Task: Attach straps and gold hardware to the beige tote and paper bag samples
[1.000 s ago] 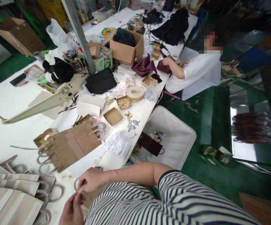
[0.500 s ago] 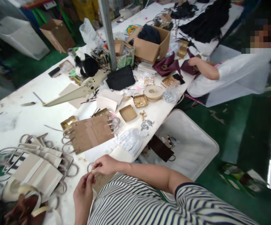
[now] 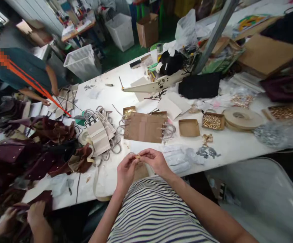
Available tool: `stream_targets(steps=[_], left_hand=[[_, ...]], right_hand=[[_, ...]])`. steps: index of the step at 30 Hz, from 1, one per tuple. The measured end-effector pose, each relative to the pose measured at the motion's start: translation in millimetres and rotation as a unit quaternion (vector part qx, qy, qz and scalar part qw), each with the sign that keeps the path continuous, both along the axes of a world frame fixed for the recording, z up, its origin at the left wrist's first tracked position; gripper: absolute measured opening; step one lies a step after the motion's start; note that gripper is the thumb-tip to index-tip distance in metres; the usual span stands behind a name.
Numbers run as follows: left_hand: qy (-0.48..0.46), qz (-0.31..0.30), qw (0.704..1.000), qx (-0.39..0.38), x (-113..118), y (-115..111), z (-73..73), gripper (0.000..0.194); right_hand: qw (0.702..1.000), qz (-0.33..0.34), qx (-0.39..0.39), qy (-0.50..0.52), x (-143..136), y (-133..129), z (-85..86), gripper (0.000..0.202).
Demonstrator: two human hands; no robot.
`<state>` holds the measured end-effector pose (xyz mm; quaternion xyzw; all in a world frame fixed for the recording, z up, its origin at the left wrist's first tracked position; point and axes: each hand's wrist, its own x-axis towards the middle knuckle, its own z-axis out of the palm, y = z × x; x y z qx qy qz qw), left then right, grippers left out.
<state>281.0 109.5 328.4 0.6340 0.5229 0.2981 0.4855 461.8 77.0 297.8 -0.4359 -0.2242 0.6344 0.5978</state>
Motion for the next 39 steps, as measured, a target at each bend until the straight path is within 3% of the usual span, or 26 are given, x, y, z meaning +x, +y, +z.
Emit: stream_targets(steps=[6,10,16,25,30,39], left_hand=[[0.003,-0.032,0.994,0.107,0,0,14.1,0.013],[-0.006,-0.051,0.990,0.130,-1,2,17.8,0.015],[-0.021,-0.046,0.992,0.117,-4,-2,14.7,0.017],[-0.050,-0.020,0.997,0.062,-8,-6,19.1,0.016],[-0.054,-0.007,0.997,0.048,-12,-7,13.5,0.019],[-0.003,0.017,0.994,0.105,-14,-12,-1.5,0.034]], right_hand=[[1.000,0.002,0.008,0.003,-2,-2,0.9,0.036],[1.000,0.012,0.018,-0.006,-4,-5,-1.7,0.034],[0.998,0.028,0.034,-0.050,-6,-9,-9.5,0.030],[0.975,0.051,0.087,-0.200,-6,-8,-4.9,0.018],[0.962,0.074,0.092,-0.247,-10,-8,-13.2,0.023],[0.947,0.077,0.110,-0.292,-15,-6,-27.5,0.034]])
